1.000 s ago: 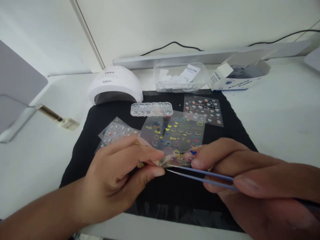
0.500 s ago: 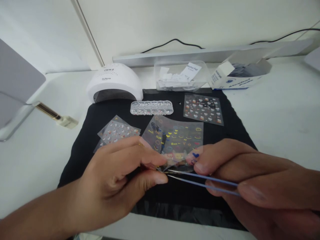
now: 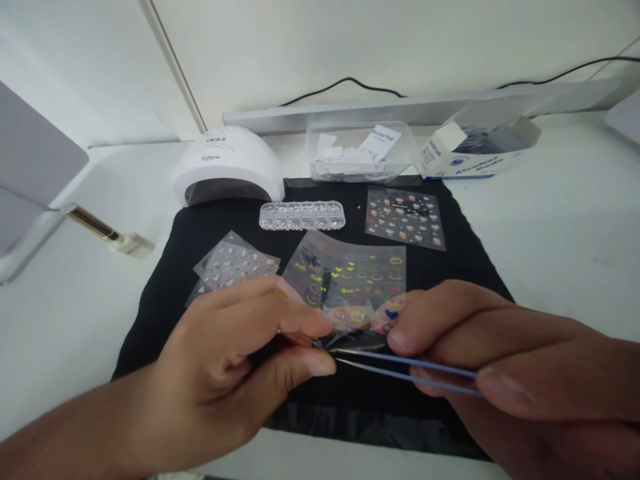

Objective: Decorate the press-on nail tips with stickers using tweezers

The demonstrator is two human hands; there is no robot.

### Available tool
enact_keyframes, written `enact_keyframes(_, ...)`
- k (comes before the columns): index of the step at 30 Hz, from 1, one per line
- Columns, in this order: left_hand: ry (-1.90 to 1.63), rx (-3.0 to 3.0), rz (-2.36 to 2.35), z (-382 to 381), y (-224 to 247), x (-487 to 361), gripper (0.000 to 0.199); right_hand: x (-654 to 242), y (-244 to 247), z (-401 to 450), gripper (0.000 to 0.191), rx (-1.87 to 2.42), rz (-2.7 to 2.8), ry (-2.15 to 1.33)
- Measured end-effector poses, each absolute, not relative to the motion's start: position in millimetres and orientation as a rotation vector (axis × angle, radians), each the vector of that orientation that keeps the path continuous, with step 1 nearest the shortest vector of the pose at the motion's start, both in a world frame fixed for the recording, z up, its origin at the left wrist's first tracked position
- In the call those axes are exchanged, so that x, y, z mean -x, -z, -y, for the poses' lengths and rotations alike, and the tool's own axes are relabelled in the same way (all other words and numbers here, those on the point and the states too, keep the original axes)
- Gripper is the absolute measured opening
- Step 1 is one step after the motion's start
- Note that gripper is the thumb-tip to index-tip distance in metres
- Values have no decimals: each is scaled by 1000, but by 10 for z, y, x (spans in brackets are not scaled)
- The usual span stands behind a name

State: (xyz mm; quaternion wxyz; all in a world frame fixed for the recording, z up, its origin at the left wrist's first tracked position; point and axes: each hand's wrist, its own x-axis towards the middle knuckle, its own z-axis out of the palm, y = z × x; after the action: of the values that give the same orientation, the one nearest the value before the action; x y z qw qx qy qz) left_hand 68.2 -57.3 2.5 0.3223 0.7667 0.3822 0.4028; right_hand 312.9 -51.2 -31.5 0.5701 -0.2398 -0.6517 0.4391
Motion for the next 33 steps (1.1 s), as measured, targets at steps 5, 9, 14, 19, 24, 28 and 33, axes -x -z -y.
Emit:
enact_keyframes(5, -1065, -1977, -1017, 570, -23, -693, 12, -3145, 344, 538, 24, 611, 1608, -901)
enact_keyframes(9, -1069, -1948, -1016, 565, -22, -698, 13, -3141, 348, 540, 25, 615, 1610, -881)
enact_keyframes(14, -1073, -1890, -1001, 565, -23, -701, 10, -3162, 362, 541, 22, 617, 1623, -882)
enact_keyframes(19, -1055, -1847, -1032, 554, -27, -704, 12, -3092, 287, 515, 25, 601, 1631, -862)
enact_keyframes(24, -1045, -1779, -1063, 570, -37, -697, 14, -3037, 224, 488, 23, 598, 1633, -857)
enact_keyframes(28, -1050, -1743, -1090, 586, -51, -699, 14, -3054, 231, 494, 21, 598, 1617, -882)
enact_keyframes(33, -1046, -1749, -1120, 600, -50, -700, 14, -3072, 241, 487, 21, 611, 1610, -885)
